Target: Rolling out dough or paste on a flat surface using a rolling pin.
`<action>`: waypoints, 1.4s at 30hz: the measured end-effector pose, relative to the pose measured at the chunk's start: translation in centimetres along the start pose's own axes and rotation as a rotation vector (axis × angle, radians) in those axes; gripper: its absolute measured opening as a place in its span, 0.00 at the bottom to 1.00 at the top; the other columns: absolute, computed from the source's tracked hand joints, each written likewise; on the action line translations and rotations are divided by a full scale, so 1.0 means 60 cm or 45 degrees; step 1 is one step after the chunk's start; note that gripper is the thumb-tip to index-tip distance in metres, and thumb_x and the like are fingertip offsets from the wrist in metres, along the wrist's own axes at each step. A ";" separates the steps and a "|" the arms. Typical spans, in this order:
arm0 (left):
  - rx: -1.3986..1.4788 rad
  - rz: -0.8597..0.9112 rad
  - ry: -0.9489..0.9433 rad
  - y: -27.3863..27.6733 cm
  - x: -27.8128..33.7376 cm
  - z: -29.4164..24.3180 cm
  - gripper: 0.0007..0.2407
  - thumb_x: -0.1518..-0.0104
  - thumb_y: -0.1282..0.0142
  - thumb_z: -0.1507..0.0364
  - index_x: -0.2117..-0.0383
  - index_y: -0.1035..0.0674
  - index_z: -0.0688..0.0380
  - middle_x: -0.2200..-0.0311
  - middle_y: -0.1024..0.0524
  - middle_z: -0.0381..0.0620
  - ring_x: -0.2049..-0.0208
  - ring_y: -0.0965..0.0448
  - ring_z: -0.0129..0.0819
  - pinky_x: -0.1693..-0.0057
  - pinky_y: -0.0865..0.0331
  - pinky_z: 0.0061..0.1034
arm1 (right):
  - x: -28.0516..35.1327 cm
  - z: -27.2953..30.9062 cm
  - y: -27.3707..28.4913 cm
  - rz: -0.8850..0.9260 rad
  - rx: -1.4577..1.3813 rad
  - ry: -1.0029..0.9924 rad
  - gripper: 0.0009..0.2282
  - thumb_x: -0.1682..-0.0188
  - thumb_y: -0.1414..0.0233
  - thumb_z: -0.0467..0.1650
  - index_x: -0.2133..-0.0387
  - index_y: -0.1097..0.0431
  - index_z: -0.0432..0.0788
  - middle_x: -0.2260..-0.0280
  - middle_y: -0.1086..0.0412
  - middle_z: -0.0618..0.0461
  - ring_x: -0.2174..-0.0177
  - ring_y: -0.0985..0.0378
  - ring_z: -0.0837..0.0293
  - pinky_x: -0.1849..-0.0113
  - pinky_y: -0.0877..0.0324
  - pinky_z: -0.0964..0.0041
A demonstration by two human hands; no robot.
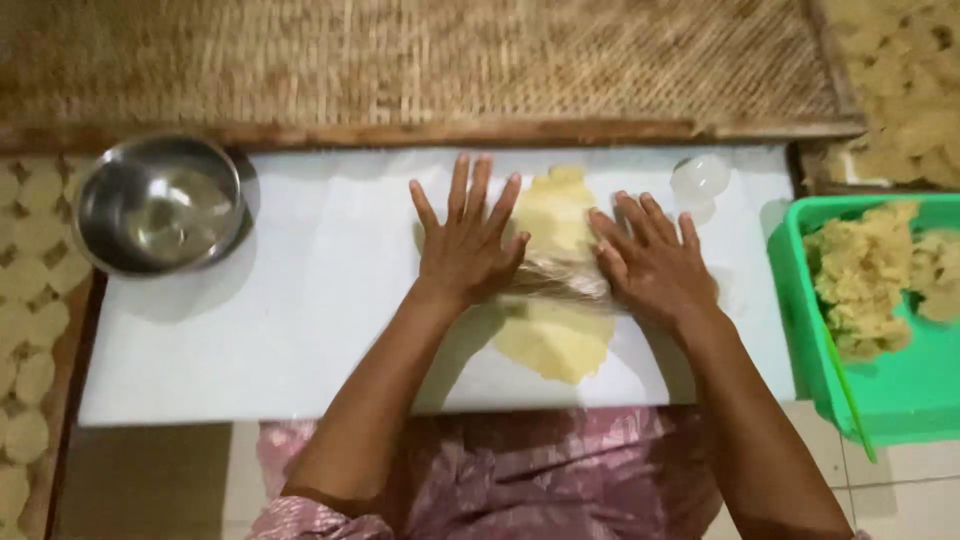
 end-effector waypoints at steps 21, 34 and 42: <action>-0.040 -0.616 -0.052 0.029 0.238 -0.078 0.22 0.35 0.57 0.63 0.42 0.27 0.71 0.52 0.25 0.66 0.45 0.24 0.59 0.34 0.37 0.48 | 0.195 0.060 -0.049 -0.824 -0.263 0.245 0.19 0.41 0.59 0.31 0.38 0.32 0.53 0.42 0.30 0.54 0.42 0.30 0.50 0.35 0.59 0.47; -0.039 -0.603 -0.053 0.067 0.306 -0.109 0.22 0.33 0.62 0.64 0.39 0.28 0.66 0.44 0.28 0.61 0.39 0.28 0.54 0.32 0.41 0.45 | 0.266 0.074 -0.065 -0.846 -0.337 0.187 0.20 0.39 0.67 0.36 0.36 0.35 0.55 0.40 0.33 0.58 0.39 0.35 0.54 0.34 0.61 0.49; 0.213 -0.373 -0.025 0.071 0.319 -0.111 0.32 0.47 0.40 0.71 0.35 0.38 0.69 0.35 0.38 0.63 0.33 0.39 0.54 0.28 0.50 0.52 | 0.278 0.078 -0.060 -0.638 -0.328 0.181 0.24 0.43 0.60 0.40 0.33 0.48 0.50 0.35 0.40 0.50 0.36 0.42 0.44 0.34 0.60 0.30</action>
Point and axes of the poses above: each hand's wrist, its own x-axis away from the middle knuckle, its own y-axis out of the back of the hand, z = x × y, the point moved 3 cm from there along -x, towards the middle knuckle
